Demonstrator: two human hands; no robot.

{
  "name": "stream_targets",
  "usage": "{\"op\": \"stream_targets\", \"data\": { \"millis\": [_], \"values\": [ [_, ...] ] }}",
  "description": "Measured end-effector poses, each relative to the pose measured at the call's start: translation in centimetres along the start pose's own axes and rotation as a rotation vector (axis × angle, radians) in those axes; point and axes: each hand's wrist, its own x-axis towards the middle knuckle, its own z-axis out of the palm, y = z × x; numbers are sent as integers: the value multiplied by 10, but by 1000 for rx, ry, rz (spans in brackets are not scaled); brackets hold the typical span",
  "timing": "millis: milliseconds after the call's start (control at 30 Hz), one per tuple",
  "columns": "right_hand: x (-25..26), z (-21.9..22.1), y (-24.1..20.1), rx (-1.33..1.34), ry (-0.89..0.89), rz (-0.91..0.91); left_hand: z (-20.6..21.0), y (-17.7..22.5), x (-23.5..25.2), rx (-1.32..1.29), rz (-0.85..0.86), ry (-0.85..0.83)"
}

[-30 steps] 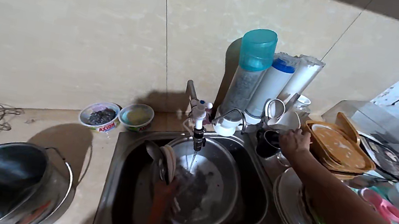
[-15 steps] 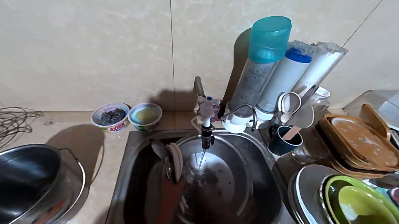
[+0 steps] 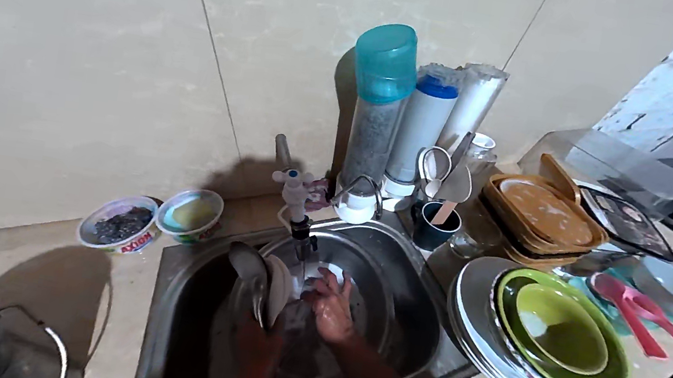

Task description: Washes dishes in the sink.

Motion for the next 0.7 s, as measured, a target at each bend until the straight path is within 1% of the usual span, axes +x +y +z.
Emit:
{"op": "stream_targets", "data": {
  "millis": [100, 167, 233, 267, 333, 400, 500, 533, 567, 600, 633, 700],
  "values": [
    [2, 3, 4, 68, 59, -53, -2, -4, 0, 33, 6, -54],
    [3, 11, 4, 168, 117, -103, 0, -6, 3, 0, -32, -159],
    [5, 22, -1, 267, 186, -152, 3, -5, 1, -183, -114, -260],
    [6, 26, -4, 344, 207, -146, 4, -5, 0, -289, -148, -281],
    [5, 25, -13, 535, 225, -61, 7, -4, -3, -413, -201, -259],
    [4, 23, -23, 648, 285, -34, 6, -4, -2, -452, -192, -218],
    [2, 30, -36, 654, 439, -48, 4, -1, -5, -430, -176, -158],
    [4, 34, -36, 633, 503, -34, 4, 1, -6, -410, -173, -152],
    [6, 37, -35, 640, 545, 19, 4, 1, -6, -398, -169, -151],
    [9, 37, -35, 687, 535, 115, 5, 1, -5, -397, -164, -157],
    [12, 33, -34, 782, 465, 231, 5, 1, -4, -403, -164, -163],
    [18, 27, -27, 1029, 235, 405, 4, 1, 0, -400, -176, -177]
  ]
}}
